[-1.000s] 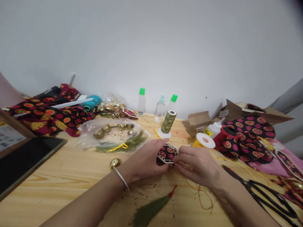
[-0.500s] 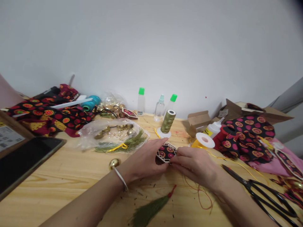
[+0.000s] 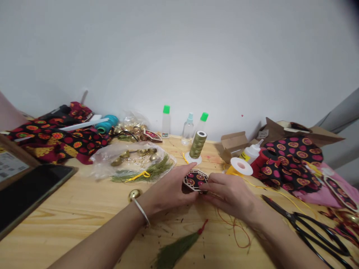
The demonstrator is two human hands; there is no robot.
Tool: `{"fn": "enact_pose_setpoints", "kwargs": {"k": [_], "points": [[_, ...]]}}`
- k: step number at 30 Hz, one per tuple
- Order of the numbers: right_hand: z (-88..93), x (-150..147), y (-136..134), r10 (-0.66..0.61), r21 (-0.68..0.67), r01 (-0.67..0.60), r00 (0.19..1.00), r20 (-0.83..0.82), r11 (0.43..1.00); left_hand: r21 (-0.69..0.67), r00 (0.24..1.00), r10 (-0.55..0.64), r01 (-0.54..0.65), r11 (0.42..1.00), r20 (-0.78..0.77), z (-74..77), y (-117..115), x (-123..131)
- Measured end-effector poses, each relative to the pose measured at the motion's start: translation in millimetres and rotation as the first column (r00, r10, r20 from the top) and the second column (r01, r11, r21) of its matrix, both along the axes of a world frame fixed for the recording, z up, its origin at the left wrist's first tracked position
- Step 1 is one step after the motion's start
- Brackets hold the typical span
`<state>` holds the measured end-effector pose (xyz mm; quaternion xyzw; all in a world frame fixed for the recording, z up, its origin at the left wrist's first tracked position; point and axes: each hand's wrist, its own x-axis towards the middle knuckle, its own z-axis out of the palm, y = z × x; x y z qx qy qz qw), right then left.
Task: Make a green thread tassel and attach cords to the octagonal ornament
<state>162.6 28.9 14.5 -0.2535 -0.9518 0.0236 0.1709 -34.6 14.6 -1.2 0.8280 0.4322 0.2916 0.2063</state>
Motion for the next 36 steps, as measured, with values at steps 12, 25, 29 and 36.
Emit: {"fn": "enact_pose_setpoints", "kwargs": {"k": [12, 25, 29, 36], "points": [[-1.8, 0.4, -0.5, 0.072, -0.214, -0.118, 0.975, -0.211, 0.970, -0.009, 1.000, 0.006, -0.006, 1.000, 0.007, -0.5, 0.1, -1.3], [-13.9, -3.6, 5.0, -0.085, -0.325, -0.013, 0.955, -0.286, 0.946, 0.001, 1.000, 0.000, 0.000, 1.000, 0.006, 0.4, -0.3, -0.7], [-15.7, -3.9, 5.7, -0.089, -0.347, -0.020, 0.951, -0.296, 0.938, 0.005, 1.000, 0.006, -0.006, 1.000, 0.007, -0.7, 0.5, -1.1], [-17.4, -4.7, 5.3, -0.106, -0.365, -0.024, 0.937, -0.333, 0.931, 0.000, 1.000, 0.015, -0.015, 1.000, -0.013, 0.8, 0.1, -1.0]]}}
